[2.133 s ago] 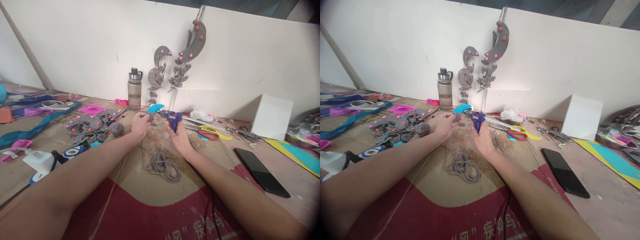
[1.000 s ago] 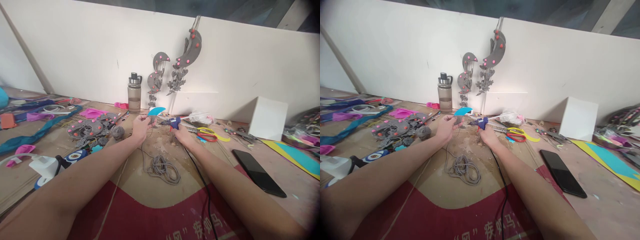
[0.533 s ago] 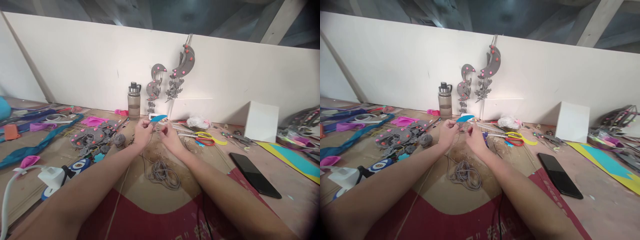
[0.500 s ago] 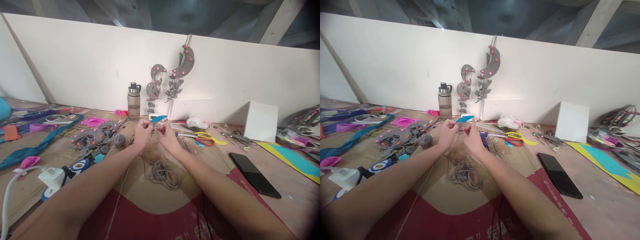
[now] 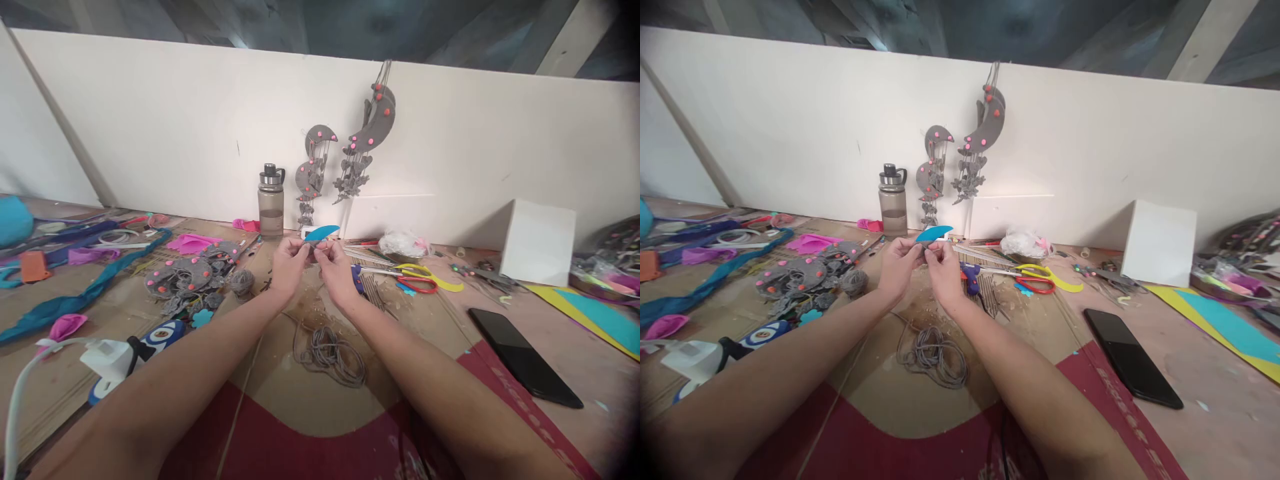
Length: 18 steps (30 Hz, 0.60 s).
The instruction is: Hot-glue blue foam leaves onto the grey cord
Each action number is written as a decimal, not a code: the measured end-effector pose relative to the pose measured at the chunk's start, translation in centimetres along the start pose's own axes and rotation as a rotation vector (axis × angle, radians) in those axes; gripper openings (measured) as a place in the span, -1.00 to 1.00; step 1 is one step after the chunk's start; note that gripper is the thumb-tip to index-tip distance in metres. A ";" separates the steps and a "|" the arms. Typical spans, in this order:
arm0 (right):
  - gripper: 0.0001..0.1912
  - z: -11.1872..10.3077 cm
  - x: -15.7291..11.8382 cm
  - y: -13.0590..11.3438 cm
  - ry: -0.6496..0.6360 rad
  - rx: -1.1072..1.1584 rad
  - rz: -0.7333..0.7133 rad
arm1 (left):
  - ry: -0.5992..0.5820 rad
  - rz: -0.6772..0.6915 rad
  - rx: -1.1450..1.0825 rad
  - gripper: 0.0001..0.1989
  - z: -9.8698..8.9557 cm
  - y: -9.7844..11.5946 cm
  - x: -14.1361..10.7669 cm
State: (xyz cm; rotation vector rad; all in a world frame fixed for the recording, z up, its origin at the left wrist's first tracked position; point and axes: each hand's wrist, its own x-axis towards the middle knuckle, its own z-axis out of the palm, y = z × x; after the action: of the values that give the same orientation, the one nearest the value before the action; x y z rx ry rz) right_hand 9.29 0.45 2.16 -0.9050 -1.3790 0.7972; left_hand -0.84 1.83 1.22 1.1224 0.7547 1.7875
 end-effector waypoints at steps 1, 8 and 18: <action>-0.84 -0.3 0.0 0.0 0.019 -0.015 -0.052 | -0.005 -0.019 -0.050 -0.80 0.2 0.0 -0.1; -0.83 -0.9 0.2 0.6 0.062 -0.027 -0.096 | -0.043 -0.087 -0.211 -0.81 1.0 1.0 -1.0; -0.86 -0.9 0.1 0.4 0.086 -0.083 -0.095 | 0.005 -0.095 -0.196 -0.83 1.0 1.1 -0.9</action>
State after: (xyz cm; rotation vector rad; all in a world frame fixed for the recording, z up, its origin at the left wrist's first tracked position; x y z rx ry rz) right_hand 10.25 0.66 1.91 -0.9201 -1.3768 0.6258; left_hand -0.16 0.58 2.18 0.9382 0.6099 1.7433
